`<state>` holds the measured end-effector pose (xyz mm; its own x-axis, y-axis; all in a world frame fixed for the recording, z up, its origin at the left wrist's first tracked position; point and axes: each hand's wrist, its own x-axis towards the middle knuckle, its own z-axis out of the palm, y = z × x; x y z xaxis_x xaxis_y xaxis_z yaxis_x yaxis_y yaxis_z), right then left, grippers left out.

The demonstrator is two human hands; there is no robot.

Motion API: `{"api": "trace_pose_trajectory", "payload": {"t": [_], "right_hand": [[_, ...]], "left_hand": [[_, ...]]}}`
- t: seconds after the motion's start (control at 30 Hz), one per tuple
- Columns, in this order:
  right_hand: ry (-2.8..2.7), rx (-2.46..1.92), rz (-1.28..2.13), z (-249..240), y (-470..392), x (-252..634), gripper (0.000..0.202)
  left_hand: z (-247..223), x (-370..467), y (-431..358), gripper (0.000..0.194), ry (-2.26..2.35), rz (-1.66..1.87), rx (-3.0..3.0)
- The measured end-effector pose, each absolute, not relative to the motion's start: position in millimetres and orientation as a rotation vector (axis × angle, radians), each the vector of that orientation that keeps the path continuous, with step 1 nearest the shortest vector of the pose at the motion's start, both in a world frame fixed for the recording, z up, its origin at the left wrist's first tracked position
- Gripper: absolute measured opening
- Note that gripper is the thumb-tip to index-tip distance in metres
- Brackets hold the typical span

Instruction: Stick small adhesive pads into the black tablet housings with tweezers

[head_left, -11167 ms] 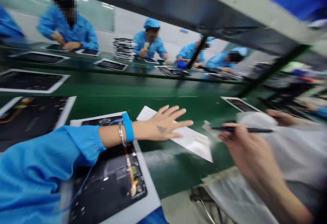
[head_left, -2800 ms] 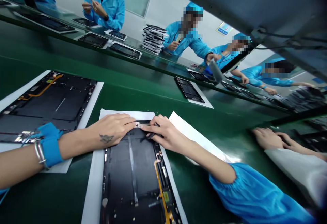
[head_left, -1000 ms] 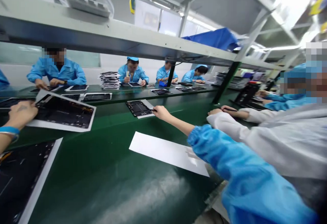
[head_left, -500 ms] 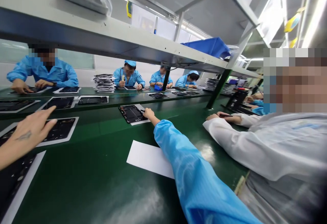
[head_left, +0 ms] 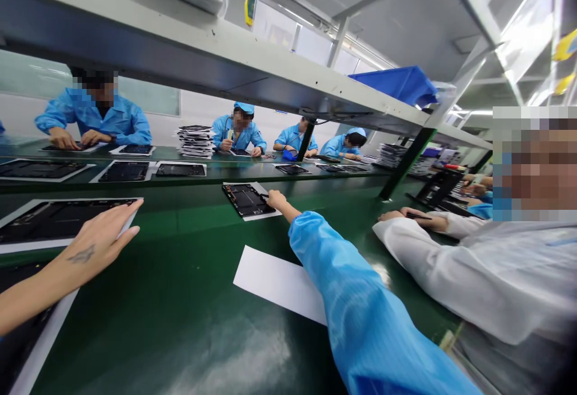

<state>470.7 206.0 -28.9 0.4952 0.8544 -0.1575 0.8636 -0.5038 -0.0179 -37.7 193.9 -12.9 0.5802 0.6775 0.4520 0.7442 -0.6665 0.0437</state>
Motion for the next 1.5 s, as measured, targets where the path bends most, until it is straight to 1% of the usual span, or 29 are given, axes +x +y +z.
{"api": "trace_pose_trajectory", "payload": {"t": [0.13, 0.27, 0.37, 0.47, 0.57, 0.63, 0.73, 0.87, 1.03, 1.1, 1.17, 1.2, 1.23, 1.33, 1.37, 1.43, 1.5], "right_hand": [[1.501, 2.642, -0.199, -29, 203, 474, 0.041], [1.486, 2.612, -0.132, -28, 199, 474, 0.040], [1.572, 2.508, -0.040, -21, 196, 468, 0.036], [1.836, 2.265, 0.057, -9, 185, 457, 0.032], [2.159, 1.856, 0.035, 3, 169, 442, 0.027], [2.264, 1.633, 0.013, 7, 158, 433, 0.026], [2.305, 1.459, 0.050, 8, 152, 424, 0.027], [2.307, 1.343, 0.097, 4, 162, 418, 0.030], [2.331, 1.292, 0.079, 0, 175, 411, 0.028], [2.341, 1.336, 0.073, 3, 177, 406, 0.029], [2.353, 1.428, 0.082, 9, 179, 395, 0.030], [2.361, 1.486, 0.089, 15, 181, 387, 0.030], [2.369, 1.545, 0.090, 21, 183, 376, 0.029], [2.392, 1.670, 0.023, 41, 192, 331, 0.026], [2.405, 1.687, -0.020, 47, 194, 314, 0.025], [2.435, 1.704, -0.106, 55, 197, 280, 0.024], [2.459, 1.738, -0.191, 57, 197, 253, 0.021]], "left_hand": [[-25, -49, 202, 0.061, -1.074, -0.702, -2.615], [-21, -48, 199, 0.061, -1.115, -0.705, -2.634], [-16, -45, 191, 0.060, -1.128, -0.738, -2.660], [-12, -46, 179, 0.056, -1.018, -0.795, -2.652], [-10, -50, 167, 0.051, -0.889, -0.842, -2.615], [-9, -51, 162, 0.050, -0.829, -0.842, -2.599], [-10, -50, 159, 0.050, -0.829, -0.821, -2.619], [-15, -45, 154, 0.052, -0.879, -0.800, -2.713], [-21, -25, 145, 0.051, -0.877, -0.824, -2.878], [-19, -7, 143, 0.052, -1.014, -0.849, -3.051], [-14, 20, 142, 0.052, -1.394, -0.988, -3.272], [-11, 36, 141, 0.054, -1.676, -1.148, -3.340], [-9, 52, 141, 0.058, -1.895, -1.283, -3.334], [-6, 100, 140, 0.077, -2.345, -1.650, -3.189], [-7, 113, 140, 0.077, -2.466, -1.807, -3.125], [-9, 133, 141, 0.067, -2.668, -2.158, -2.925], [-12, 146, 144, 0.059, -2.738, -2.513, -2.671]]}}
